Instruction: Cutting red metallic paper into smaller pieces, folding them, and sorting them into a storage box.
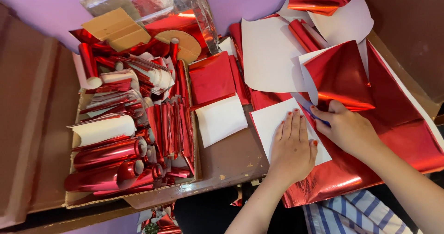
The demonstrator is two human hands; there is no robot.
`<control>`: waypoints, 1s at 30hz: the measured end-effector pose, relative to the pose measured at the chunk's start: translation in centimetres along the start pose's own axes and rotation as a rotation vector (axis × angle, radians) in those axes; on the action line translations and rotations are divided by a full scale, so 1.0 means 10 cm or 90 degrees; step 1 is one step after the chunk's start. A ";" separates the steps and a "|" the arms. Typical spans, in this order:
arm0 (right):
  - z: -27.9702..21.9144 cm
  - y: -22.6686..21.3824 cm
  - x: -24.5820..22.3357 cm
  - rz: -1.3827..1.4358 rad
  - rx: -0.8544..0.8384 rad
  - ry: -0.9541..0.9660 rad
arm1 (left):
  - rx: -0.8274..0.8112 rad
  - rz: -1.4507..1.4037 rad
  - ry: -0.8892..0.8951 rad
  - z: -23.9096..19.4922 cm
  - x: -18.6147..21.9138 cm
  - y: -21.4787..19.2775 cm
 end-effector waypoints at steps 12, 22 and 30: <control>0.07 -0.27 -0.02 0.045 -0.008 0.062 | 0.327 -0.131 0.085 0.12 0.14 -0.40; -0.17 0.02 -0.04 0.003 -0.042 0.080 | 0.208 -0.350 -0.448 -0.20 -0.39 -0.04; -0.20 0.00 -0.03 0.022 -0.035 0.093 | 0.364 -0.297 -0.411 -0.25 -0.37 0.03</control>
Point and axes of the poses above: each hand's wrist, its own z-axis towards the middle knuckle, its own y-axis out of the palm, x = y × z, the point moved 1 cm from there along z, towards the middle knuckle, and after that the axes turned 5 degrees about z, right-handed, at the moved point
